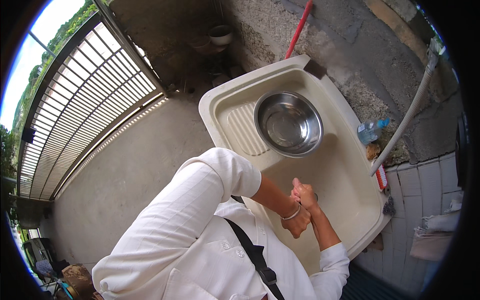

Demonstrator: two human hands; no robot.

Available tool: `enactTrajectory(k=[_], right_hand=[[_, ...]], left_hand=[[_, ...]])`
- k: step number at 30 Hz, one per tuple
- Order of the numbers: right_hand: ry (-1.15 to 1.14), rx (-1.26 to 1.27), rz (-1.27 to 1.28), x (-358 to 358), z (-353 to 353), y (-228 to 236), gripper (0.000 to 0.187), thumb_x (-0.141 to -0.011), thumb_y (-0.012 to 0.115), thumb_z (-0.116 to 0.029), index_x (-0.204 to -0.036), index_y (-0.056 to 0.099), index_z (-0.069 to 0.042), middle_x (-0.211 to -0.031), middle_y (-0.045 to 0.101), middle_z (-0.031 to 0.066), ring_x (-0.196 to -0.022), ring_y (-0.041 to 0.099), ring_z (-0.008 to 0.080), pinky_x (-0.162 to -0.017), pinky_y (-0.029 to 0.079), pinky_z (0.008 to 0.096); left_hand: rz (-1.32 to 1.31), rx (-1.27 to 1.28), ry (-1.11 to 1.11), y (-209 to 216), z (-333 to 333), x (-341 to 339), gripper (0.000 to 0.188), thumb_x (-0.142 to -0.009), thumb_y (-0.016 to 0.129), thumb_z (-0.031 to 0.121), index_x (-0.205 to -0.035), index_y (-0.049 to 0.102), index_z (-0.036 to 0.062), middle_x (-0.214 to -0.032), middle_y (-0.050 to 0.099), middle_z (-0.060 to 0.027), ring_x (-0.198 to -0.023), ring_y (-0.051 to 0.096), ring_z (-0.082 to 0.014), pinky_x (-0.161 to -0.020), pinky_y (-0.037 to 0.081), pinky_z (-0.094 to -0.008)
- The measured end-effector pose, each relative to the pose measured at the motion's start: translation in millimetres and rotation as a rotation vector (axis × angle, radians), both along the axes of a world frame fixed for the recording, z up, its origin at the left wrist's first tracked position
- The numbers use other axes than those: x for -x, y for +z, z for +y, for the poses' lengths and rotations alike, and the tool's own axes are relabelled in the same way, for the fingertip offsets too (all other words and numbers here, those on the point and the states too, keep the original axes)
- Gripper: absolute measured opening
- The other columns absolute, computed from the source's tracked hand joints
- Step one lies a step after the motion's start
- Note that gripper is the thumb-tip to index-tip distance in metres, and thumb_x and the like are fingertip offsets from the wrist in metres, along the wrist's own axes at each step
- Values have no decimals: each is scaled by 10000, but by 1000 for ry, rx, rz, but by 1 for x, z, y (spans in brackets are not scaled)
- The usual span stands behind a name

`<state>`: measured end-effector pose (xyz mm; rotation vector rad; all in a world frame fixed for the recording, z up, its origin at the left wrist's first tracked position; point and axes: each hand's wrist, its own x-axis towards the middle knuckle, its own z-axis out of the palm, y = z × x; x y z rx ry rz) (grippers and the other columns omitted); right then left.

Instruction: The person washes a blue cloth in a metal bowl at an outdoor utility sink, rinses it under running water, and wrings it out. They then carry the bowl and cloth into the house and place the bowl on a kitchen counter.

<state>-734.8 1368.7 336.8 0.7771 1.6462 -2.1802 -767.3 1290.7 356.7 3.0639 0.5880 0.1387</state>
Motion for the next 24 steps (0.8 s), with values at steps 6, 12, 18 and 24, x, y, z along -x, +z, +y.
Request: enactTrajectory(k=[6,12,18,24], right_hand=[[-411,245,-1,41,-11,11,461,-818,546,-508,-762,467,-58,-670,422,47,-630,419,146,-611,399,282],[-679,263,-17,80,-23,9,581,-746,593,-578,-938,530,-34,-814,526,74,-744,521,178,-713,465,311],[-589,220,89,103,21,-70,292,-794,583,-270,-905,565,0,-794,626,96,-728,636,258,-519,544,272],[-754,450,229,89,36,-94,346,-835,458,-91,-1095,450,136,-948,607,215,-766,649,233,-481,509,192]], left_hand=[[-68,-49,556,56,-26,55,108,-616,596,93,-707,538,81,-594,586,-86,-591,601,-276,-480,449,-410],[-721,-337,864,79,-111,102,191,-564,628,54,-726,531,83,-597,511,-38,-556,535,-234,-461,407,-369],[-808,-414,1238,96,-225,121,140,-681,598,11,-777,573,110,-616,543,-10,-574,552,-194,-478,439,-325],[-871,-456,1520,81,-306,112,114,-693,579,24,-761,592,115,-685,624,-43,-635,602,-223,-551,477,-332]])
